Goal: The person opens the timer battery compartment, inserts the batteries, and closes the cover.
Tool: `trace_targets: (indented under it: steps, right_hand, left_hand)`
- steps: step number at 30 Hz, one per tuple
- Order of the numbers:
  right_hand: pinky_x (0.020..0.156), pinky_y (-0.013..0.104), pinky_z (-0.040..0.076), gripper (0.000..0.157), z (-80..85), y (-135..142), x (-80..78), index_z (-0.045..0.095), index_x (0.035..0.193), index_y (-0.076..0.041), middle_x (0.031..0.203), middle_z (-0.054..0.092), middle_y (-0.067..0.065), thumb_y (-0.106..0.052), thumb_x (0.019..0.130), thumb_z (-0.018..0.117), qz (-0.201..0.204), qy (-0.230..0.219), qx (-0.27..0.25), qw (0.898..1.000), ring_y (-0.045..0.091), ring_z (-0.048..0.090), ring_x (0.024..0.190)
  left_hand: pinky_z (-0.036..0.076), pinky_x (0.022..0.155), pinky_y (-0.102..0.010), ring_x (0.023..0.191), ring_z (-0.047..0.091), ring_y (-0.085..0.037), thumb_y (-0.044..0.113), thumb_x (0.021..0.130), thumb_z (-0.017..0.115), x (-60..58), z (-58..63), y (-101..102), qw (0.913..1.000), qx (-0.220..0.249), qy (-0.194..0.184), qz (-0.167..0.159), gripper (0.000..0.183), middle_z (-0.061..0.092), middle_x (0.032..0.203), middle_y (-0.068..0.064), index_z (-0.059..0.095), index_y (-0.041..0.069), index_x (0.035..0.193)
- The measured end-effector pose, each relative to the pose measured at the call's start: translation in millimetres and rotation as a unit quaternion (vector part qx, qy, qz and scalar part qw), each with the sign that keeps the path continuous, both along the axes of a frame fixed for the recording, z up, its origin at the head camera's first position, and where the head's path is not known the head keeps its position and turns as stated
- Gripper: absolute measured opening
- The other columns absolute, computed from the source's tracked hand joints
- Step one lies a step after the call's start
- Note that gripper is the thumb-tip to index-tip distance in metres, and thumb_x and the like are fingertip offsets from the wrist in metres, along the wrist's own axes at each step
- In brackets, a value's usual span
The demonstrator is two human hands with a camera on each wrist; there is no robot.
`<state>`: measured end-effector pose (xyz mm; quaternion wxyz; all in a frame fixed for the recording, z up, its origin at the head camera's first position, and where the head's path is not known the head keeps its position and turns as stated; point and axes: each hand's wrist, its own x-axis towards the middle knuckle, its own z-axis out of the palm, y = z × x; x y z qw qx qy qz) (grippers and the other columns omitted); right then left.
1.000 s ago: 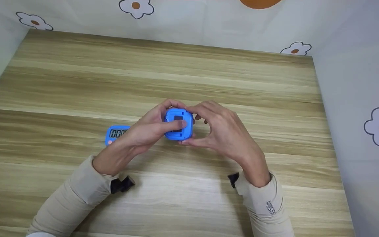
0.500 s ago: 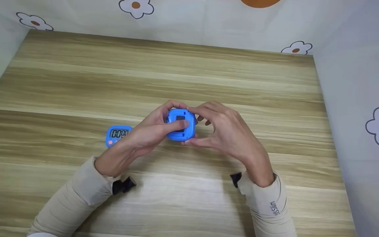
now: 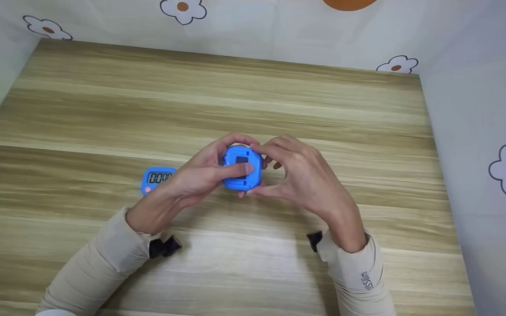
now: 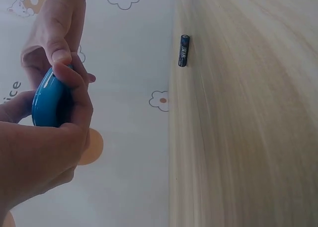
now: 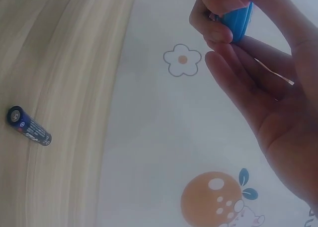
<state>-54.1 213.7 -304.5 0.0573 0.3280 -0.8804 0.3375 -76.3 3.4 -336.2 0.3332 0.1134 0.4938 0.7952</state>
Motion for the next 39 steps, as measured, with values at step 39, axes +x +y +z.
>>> trace_targets:
  steps: [39]
  right_hand:
    - [0.076, 0.037, 0.051, 0.042, -6.9, 67, -10.0, 0.069, 0.112, -0.011, 0.092, 0.068, -0.002, -0.036, 0.080, 0.081, -0.095, -0.253, 0.213, 0.939, 0.015, 0.062, 0.086]
  left_hand:
    - [0.057, 0.075, -0.043, 0.087, 0.065, -0.032, -0.001, 0.081, 0.076, -5.0, 6.1, -6, 0.9976, -0.061, 0.010, 0.033, 0.065, 0.051, 0.117, -0.019, 0.037, 0.014, 0.131]
